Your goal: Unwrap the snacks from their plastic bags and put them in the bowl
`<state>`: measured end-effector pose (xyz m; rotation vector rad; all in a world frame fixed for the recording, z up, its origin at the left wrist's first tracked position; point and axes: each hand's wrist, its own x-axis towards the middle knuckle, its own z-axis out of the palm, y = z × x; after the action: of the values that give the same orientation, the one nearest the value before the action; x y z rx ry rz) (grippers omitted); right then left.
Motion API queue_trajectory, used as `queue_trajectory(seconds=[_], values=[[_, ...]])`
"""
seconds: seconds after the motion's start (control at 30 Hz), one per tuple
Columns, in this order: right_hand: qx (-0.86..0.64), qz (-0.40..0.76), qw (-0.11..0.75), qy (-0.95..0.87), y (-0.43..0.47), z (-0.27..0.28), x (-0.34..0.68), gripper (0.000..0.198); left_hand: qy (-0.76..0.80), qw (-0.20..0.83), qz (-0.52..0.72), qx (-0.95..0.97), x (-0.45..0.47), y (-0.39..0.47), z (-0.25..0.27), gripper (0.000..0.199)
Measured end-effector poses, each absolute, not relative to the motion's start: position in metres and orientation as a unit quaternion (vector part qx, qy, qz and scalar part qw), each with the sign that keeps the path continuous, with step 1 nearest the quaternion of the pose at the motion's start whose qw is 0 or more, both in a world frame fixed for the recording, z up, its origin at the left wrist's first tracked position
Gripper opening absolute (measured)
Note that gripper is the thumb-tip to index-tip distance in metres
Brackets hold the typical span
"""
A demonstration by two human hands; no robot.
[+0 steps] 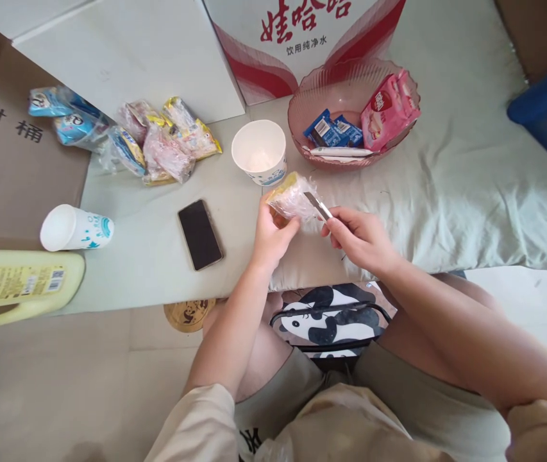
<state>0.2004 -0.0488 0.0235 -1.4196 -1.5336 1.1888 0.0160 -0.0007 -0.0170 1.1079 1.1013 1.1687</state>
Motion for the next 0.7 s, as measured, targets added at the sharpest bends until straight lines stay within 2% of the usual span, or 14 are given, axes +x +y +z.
queue_trajectory(seconds=[0.23, 0.4, 0.53, 0.6, 0.7], values=[[-0.574, 0.456, 0.348, -0.584, -0.042, 0.017, 0.198, 0.034, 0.473, 0.532, 0.483, 0.51, 0.025, -0.005, -0.015, 0.063], [-0.577, 0.399, 0.318, -0.638, -0.041, 0.019, 0.199, 0.034, 0.451, 0.539, 0.547, 0.455, 0.014, 0.002, -0.012, 0.065], [-0.573, 0.375, 0.285, -0.671, -0.04, 0.021, 0.205, 0.034, 0.446, 0.539, 0.58, 0.418, -0.005, 0.011, -0.005, 0.056], [-0.589, 0.346, 0.288, -0.671, -0.038, 0.018, 0.213, 0.033, 0.447, 0.537, 0.585, 0.412, -0.008, 0.011, -0.004, 0.061], [-0.627, 0.242, 0.304, -0.675, -0.032, 0.009, 0.23, 0.032, 0.447, 0.536, 0.573, 0.429, -0.001, 0.0, -0.007, 0.081]])
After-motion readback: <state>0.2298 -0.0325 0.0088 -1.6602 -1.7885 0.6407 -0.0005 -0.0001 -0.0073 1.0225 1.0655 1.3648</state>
